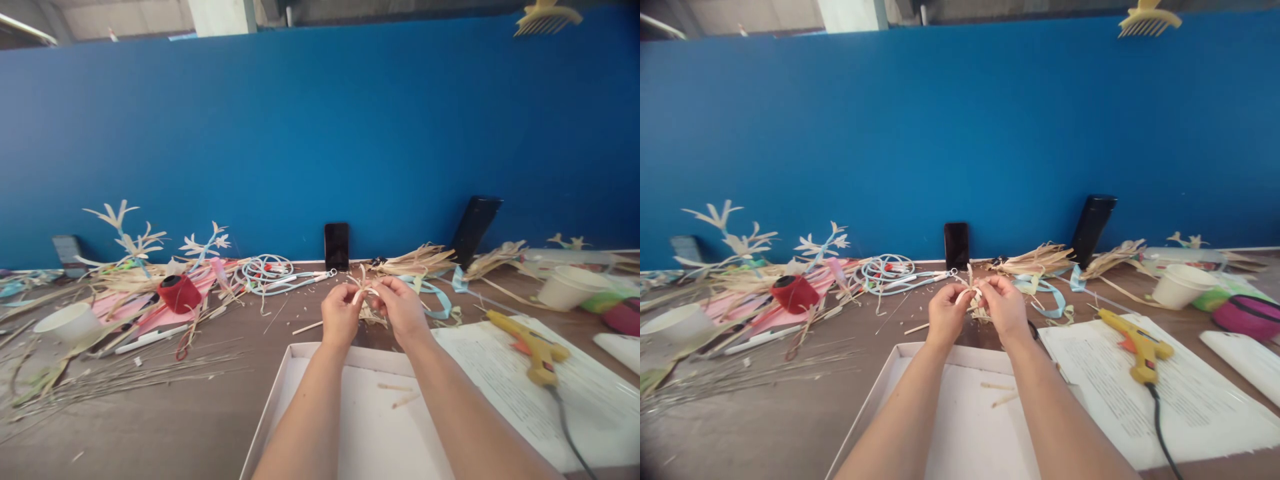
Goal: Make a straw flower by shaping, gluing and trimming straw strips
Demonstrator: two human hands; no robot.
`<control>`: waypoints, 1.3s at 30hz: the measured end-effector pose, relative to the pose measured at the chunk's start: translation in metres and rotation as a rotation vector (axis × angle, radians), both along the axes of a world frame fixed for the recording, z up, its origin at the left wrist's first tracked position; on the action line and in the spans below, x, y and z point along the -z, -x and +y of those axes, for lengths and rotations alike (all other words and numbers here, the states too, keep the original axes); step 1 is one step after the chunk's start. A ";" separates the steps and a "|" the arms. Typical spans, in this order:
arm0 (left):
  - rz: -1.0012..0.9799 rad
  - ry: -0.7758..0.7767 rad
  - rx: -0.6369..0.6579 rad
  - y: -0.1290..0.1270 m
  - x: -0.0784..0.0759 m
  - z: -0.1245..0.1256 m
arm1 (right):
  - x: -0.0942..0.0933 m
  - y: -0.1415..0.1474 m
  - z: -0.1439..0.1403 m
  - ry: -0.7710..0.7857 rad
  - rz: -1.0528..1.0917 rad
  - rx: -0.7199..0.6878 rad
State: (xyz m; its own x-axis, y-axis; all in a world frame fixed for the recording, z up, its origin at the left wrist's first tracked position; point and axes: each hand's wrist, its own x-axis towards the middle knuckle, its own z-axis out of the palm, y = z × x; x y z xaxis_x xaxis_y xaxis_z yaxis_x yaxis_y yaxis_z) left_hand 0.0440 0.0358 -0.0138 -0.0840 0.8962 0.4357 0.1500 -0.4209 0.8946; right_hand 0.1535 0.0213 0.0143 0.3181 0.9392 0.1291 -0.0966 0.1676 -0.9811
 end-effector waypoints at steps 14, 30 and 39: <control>-0.034 0.054 0.001 0.001 -0.002 0.001 | 0.004 -0.002 0.001 -0.002 0.008 -0.044; -0.062 0.039 -0.037 0.006 -0.008 0.004 | 0.018 -0.003 0.003 -0.003 -0.467 -0.175; -0.180 0.087 0.048 0.002 -0.002 0.006 | 0.020 -0.005 0.004 -0.056 -0.539 -0.062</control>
State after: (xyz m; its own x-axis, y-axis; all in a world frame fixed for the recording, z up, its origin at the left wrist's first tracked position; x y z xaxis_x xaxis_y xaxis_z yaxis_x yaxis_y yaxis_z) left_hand 0.0420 0.0421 -0.0120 -0.1101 0.9346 0.3381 -0.0341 -0.3435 0.9385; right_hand 0.1584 0.0254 -0.0055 0.1368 0.9413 0.3085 0.4066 0.2306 -0.8840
